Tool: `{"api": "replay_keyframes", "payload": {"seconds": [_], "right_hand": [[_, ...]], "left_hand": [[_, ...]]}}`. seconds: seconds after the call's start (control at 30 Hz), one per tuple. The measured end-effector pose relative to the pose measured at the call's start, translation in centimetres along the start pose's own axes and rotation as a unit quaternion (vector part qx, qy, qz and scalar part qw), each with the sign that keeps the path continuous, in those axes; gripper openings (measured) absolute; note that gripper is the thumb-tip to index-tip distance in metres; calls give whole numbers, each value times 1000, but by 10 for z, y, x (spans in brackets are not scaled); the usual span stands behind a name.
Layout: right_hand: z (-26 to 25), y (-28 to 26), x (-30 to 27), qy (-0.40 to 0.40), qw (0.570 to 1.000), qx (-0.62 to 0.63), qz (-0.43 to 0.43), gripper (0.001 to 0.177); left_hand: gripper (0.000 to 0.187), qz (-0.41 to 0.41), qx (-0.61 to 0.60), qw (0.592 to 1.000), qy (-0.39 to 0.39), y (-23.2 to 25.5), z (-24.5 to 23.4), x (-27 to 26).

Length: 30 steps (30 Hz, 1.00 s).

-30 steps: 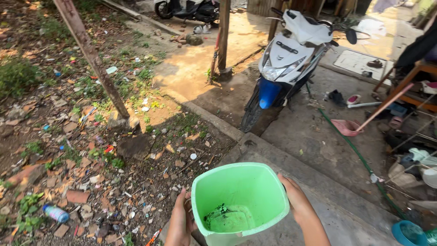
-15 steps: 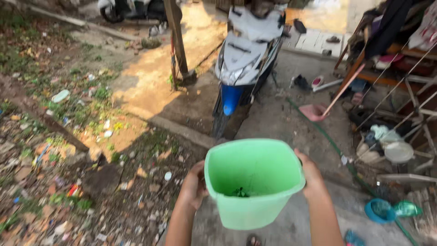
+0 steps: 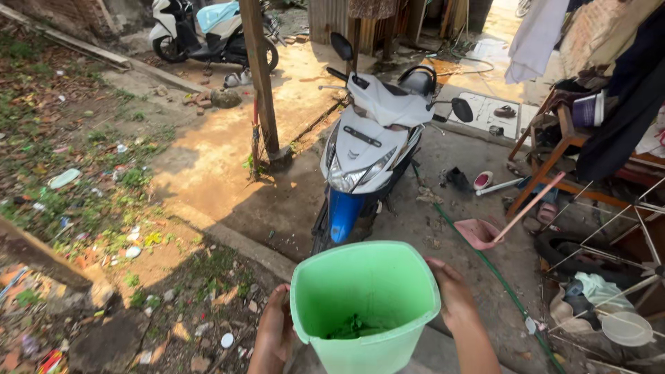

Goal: The person picks up a small bin, carries it outdoors to a trash pile, empties the contents, and then gathers additional litter from the ground by hand to place it in a plastic bag.

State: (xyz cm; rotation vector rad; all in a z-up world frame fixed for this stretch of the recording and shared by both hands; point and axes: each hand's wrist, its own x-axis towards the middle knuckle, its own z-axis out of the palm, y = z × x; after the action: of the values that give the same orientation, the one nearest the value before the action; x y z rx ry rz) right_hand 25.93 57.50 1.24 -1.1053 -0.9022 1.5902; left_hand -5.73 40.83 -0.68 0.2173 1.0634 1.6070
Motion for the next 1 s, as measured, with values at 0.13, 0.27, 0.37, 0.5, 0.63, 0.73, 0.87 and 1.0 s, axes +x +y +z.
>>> {"api": "replay_keyframes", "payload": {"seconds": [0.13,0.27,0.37,0.5,0.63,0.73,0.87,1.0], "right_hand": [[5,-5,73,86,996,1,16,24],[9,-42,125,114,991,36,-59,22],[9,-80,158,205,969,101,-90,16],[-6,-124,192,262,955,82,-117,13],[-29,-177,222,344,906,132,-206,5],[-60,-219,249,401,871,123,-257,14],[-116,-269,322,350,833,112,-413,14],[-184,-324,454,320,798,96,-501,13]], "left_hand": [[33,-108,49,993,17,24,28,104],[43,-56,83,990,-97,56,98,201],[44,-101,130,978,-127,75,161,241],[48,-109,175,969,-136,100,263,290],[46,-102,186,960,-183,72,358,343],[48,-113,144,952,-244,27,430,390],[48,-109,60,932,-341,-19,562,477],[48,-49,61,919,-387,-36,689,578]]}}
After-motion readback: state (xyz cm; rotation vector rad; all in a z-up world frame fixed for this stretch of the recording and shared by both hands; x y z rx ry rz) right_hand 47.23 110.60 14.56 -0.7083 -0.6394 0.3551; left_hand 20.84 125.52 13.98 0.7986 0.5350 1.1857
